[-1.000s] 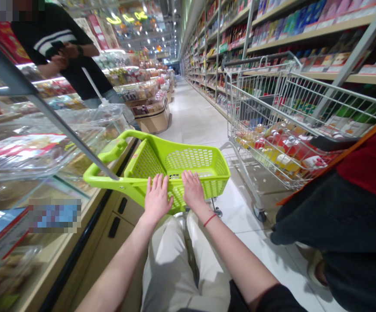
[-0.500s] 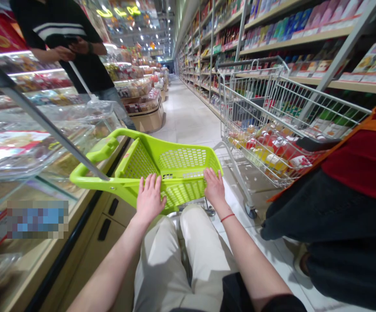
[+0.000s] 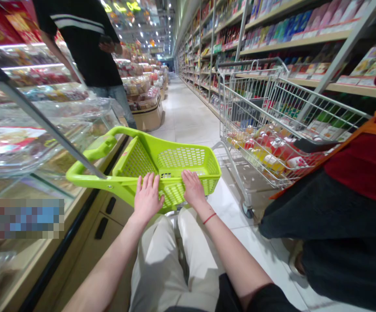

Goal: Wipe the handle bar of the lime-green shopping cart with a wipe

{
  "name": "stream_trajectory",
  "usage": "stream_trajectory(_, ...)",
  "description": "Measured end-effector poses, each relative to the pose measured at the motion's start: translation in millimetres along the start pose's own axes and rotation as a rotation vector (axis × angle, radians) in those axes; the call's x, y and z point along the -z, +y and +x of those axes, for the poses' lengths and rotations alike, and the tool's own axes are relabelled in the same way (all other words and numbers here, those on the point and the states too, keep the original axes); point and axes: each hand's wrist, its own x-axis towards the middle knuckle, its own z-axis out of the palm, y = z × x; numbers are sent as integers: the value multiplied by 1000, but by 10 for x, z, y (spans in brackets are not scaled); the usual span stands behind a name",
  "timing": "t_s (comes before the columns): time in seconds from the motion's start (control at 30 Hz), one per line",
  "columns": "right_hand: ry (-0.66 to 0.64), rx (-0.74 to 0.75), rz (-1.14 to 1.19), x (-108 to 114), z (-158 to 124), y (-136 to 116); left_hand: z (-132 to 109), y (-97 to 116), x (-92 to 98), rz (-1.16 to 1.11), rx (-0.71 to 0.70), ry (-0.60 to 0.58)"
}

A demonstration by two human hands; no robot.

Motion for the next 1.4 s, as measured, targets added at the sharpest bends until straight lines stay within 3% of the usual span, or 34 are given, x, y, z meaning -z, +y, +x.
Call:
stream_trajectory(0.23,72,-162,-81,270,-239,773,-4,-12,-37,-16,1,-1)
stream_trajectory(0.37,85,-269,-139,316,-307,971,-7,-10,-43,-16,-4,5)
stream_trajectory(0.47,125,-341,-181,264,-281,873,-9,-9,-44,-10,-4,4)
stream_trajectory(0.67,164,-397,-176,124,-134,405,-10,-10,-40,-5,-7,-2)
stream_trajectory(0.83,92,-193,-56,-29,1,20,-3,-2,-15,-5,-3,-11)
stream_trajectory(0.97,26,-23,16,-64,31,-18,-5,1,-12,-8,-3,-6)
stream_trajectory(1.1,46,-19,-15,54,-36,292,-10,-10,-29,-8,-2,-9)
stream_trajectory(1.3,132,-150,-99,263,-221,964,2,-29,-42,-14,-13,-27)
stream_trajectory(1.4,166,-186,-108,304,-291,1174,6,-31,-53,-17,-15,-36)
